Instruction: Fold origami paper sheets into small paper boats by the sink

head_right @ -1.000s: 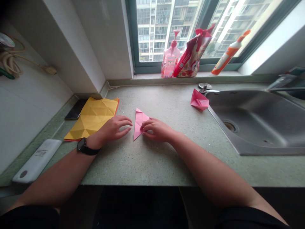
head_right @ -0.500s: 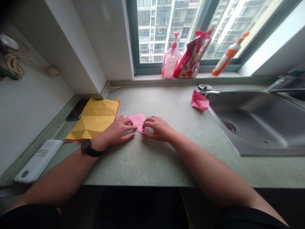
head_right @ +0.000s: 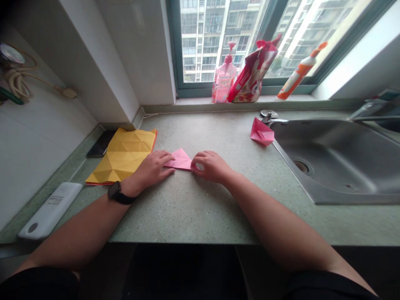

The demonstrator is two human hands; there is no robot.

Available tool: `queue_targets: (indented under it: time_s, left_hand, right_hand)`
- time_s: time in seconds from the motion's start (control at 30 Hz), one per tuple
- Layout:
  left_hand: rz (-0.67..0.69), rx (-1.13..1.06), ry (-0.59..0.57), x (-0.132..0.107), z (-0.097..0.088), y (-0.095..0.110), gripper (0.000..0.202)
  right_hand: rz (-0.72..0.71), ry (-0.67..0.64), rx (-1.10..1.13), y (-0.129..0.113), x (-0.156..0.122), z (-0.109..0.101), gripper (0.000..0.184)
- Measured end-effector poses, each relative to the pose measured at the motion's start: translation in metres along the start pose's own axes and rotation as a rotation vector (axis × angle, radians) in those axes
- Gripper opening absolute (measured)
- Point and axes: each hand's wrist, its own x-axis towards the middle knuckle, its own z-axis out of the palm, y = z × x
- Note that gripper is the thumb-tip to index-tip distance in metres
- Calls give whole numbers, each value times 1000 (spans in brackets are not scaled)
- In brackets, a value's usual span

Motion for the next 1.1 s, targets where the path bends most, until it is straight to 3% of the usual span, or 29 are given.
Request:
queue_targets:
  time_s: [0.17,0.37,0.53,0.73,0.87,1.1]
  left_hand:
    - [-36,-14,20,1,2,-3,16]
    - [-8,-12,84,2,-2,-2,15]
    - [34,123,96,6,-6,2,21]
    - [47,147,138,8,-5,7,17]
    - [22,154,85,8,-6,11,15]
    - [-75,129,91,8,-6,18,14]
  right_hand:
    - [-6,2,61,0,1,2,7]
    - [29,33,81,-1,2,4,10]
    - [35,43,46,-5,2,5,12]
    - [74,161,1,-10,-1,6,13]
    - [45,248,-20,-17,-2,3,17]
    - [-11,299,119,-33,-3,-6,22]
